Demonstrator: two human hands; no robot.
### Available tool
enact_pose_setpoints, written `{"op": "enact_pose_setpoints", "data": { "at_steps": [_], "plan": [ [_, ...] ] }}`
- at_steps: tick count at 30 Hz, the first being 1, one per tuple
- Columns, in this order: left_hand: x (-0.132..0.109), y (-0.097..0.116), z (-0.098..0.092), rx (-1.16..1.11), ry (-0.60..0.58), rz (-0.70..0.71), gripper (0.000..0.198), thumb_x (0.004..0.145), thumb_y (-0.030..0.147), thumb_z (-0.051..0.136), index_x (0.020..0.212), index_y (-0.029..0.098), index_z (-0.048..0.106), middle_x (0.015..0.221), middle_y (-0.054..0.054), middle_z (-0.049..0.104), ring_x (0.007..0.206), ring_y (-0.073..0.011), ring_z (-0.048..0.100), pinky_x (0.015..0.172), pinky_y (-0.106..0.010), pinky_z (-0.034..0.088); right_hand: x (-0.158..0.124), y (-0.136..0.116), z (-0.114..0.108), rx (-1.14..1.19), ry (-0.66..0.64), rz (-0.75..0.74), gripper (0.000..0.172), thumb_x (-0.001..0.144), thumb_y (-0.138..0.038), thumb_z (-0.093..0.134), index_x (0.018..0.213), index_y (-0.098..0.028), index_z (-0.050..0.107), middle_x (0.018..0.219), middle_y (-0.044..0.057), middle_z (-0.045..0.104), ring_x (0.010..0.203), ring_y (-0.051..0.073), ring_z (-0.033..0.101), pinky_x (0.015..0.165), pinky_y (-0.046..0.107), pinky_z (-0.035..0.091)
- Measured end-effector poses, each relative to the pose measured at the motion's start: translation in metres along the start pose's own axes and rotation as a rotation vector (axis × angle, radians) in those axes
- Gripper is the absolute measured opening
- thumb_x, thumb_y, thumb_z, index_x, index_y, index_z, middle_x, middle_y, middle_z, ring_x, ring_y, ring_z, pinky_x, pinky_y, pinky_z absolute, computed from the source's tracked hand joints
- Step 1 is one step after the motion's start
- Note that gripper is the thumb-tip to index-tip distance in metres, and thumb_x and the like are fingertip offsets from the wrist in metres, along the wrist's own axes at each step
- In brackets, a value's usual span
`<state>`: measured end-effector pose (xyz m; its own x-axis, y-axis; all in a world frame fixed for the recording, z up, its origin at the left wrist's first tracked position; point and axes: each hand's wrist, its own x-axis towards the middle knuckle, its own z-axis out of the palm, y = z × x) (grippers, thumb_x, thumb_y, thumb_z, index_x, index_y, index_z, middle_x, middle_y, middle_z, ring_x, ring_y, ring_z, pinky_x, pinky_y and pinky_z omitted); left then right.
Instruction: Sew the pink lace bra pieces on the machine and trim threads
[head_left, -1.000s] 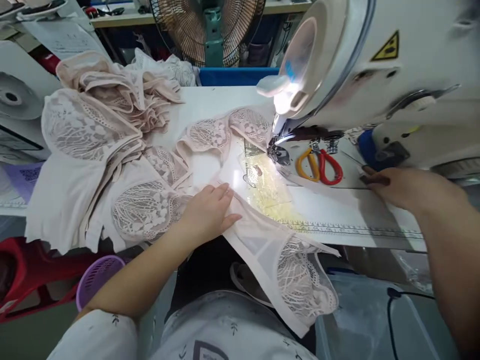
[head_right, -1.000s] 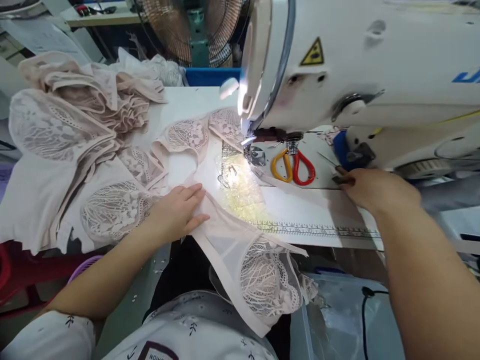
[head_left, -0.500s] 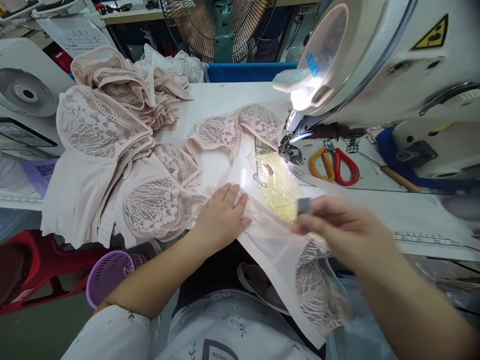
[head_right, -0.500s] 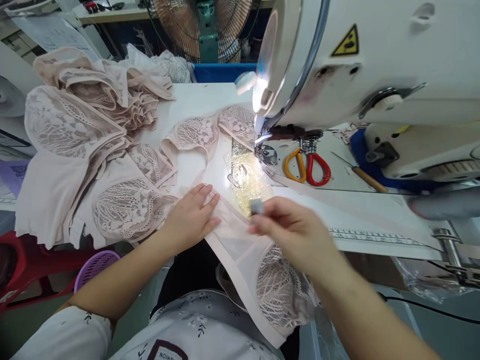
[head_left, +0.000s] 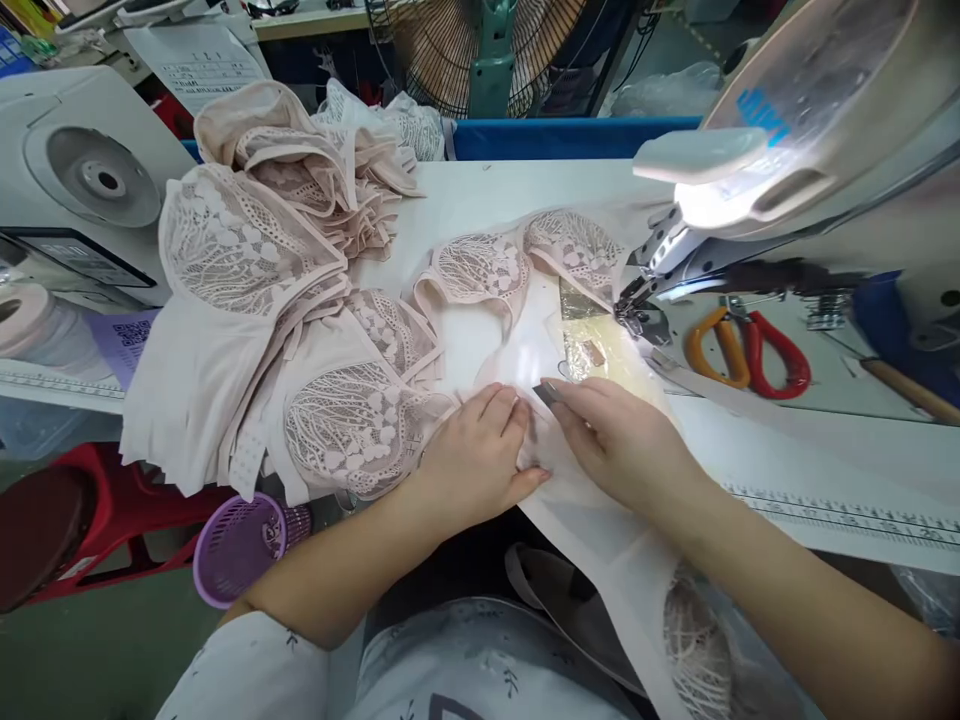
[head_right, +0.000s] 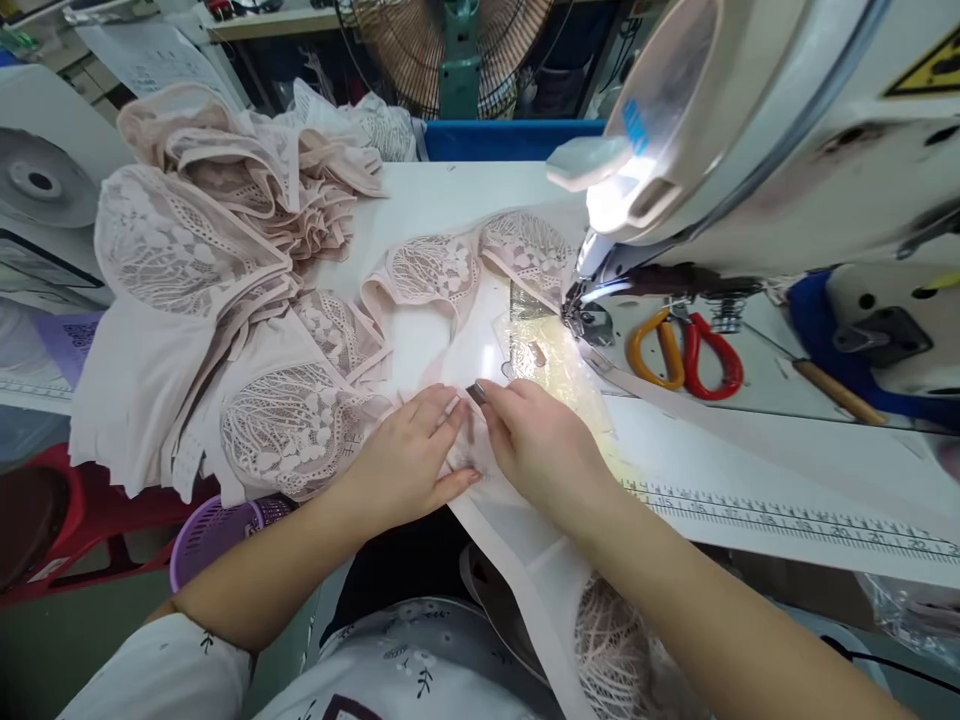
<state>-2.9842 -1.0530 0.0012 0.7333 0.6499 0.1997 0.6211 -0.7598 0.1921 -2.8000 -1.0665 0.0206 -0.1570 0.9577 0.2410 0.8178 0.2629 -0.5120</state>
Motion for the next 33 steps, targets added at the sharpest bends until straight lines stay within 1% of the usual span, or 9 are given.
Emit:
{"op": "enact_pose_setpoints", "data": {
  "at_steps": [2, 5, 9, 13, 17, 21, 25, 31, 33],
  "plan": [
    [0.000, 0.000, 0.001, -0.010, 0.012, -0.004, 0.065, 0.090, 0.054, 0.050, 0.129, 0.001, 0.051, 0.135, -0.023, 0.051, 0.130, -0.0326, 0.045, 0.109, -0.044, 0.040, 0.009, -0.001, 0.010, -0.147, 0.031, -0.025, 0.035, 0.090, -0.027, 0.038, 0.103, -0.016, 0.068, 0.074, 0.007, 0.060, 0.059, 0.015, 0.053, 0.049, 0.025, 0.036],
    [-0.002, -0.001, 0.001, -0.026, 0.033, -0.012, 0.065, 0.090, 0.054, 0.050, 0.129, 0.002, 0.051, 0.133, -0.022, 0.052, 0.128, -0.0328, 0.046, 0.107, -0.044, 0.042, 0.015, 0.000, 0.020, -0.256, 0.052, -0.059, 0.036, 0.090, -0.026, 0.038, 0.104, -0.017, 0.070, 0.070, 0.005, 0.057, 0.051, 0.012, 0.045, 0.045, 0.023, 0.028],
    [-0.003, -0.002, 0.003, -0.046, 0.070, -0.005, 0.063, 0.091, 0.054, 0.047, 0.127, 0.002, 0.053, 0.130, -0.021, 0.054, 0.127, -0.0327, 0.047, 0.107, -0.043, 0.042, 0.015, 0.001, 0.025, -0.309, 0.086, -0.129, 0.038, 0.092, -0.026, 0.037, 0.104, -0.019, 0.072, 0.065, 0.002, 0.052, 0.048, 0.010, 0.038, 0.043, 0.021, 0.022],
    [-0.002, -0.001, 0.005, -0.037, 0.061, -0.014, 0.063, 0.092, 0.054, 0.044, 0.130, 0.004, 0.050, 0.133, -0.020, 0.053, 0.130, -0.0308, 0.045, 0.109, -0.043, 0.041, 0.015, 0.002, 0.028, -0.339, 0.094, -0.184, 0.038, 0.093, -0.024, 0.036, 0.103, -0.017, 0.072, 0.063, 0.001, 0.048, 0.048, 0.010, 0.036, 0.043, 0.021, 0.019],
    [-0.002, -0.002, 0.005, -0.027, 0.067, -0.002, 0.066, 0.091, 0.053, 0.047, 0.131, 0.001, 0.049, 0.132, -0.020, 0.054, 0.129, -0.0311, 0.045, 0.109, -0.042, 0.041, 0.016, 0.002, 0.029, -0.378, 0.106, -0.208, 0.039, 0.094, -0.024, 0.035, 0.104, -0.016, 0.072, 0.063, 0.001, 0.045, 0.048, 0.010, 0.033, 0.043, 0.022, 0.017],
    [-0.001, -0.002, 0.004, -0.026, 0.067, 0.007, 0.063, 0.092, 0.052, 0.045, 0.130, 0.002, 0.050, 0.131, -0.020, 0.055, 0.128, -0.0314, 0.046, 0.108, -0.043, 0.042, 0.018, 0.001, 0.026, -0.404, 0.094, -0.261, 0.039, 0.094, -0.024, 0.034, 0.096, -0.013, 0.072, 0.060, -0.001, 0.037, 0.048, 0.010, 0.030, 0.044, 0.021, 0.015],
    [-0.001, -0.002, 0.004, 0.027, 0.076, 0.021, 0.063, 0.092, 0.053, 0.046, 0.128, 0.002, 0.052, 0.130, -0.020, 0.055, 0.125, -0.0316, 0.049, 0.106, -0.042, 0.043, 0.013, 0.002, 0.018, -0.422, 0.083, -0.311, 0.036, 0.091, -0.019, 0.035, 0.088, -0.011, 0.070, 0.059, -0.002, 0.032, 0.047, 0.010, 0.028, 0.044, 0.022, 0.013],
    [0.001, 0.000, 0.002, 0.104, 0.090, 0.036, 0.061, 0.091, 0.052, 0.049, 0.125, 0.002, 0.055, 0.125, -0.020, 0.059, 0.122, -0.0304, 0.052, 0.104, -0.040, 0.044, -0.002, 0.005, -0.001, -0.467, 0.027, -0.285, 0.032, 0.086, -0.014, 0.036, 0.082, -0.013, 0.068, 0.058, -0.003, 0.031, 0.043, 0.008, 0.021, 0.042, 0.022, 0.010],
    [0.001, 0.000, 0.002, 0.111, 0.094, 0.041, 0.060, 0.091, 0.052, 0.049, 0.125, 0.002, 0.055, 0.125, -0.020, 0.059, 0.122, -0.0305, 0.052, 0.104, -0.040, 0.044, -0.004, 0.006, -0.004, -0.467, 0.032, -0.285, 0.032, 0.086, -0.013, 0.037, 0.081, -0.013, 0.069, 0.058, -0.003, 0.031, 0.043, 0.008, 0.020, 0.041, 0.022, 0.010]
  ]
}}
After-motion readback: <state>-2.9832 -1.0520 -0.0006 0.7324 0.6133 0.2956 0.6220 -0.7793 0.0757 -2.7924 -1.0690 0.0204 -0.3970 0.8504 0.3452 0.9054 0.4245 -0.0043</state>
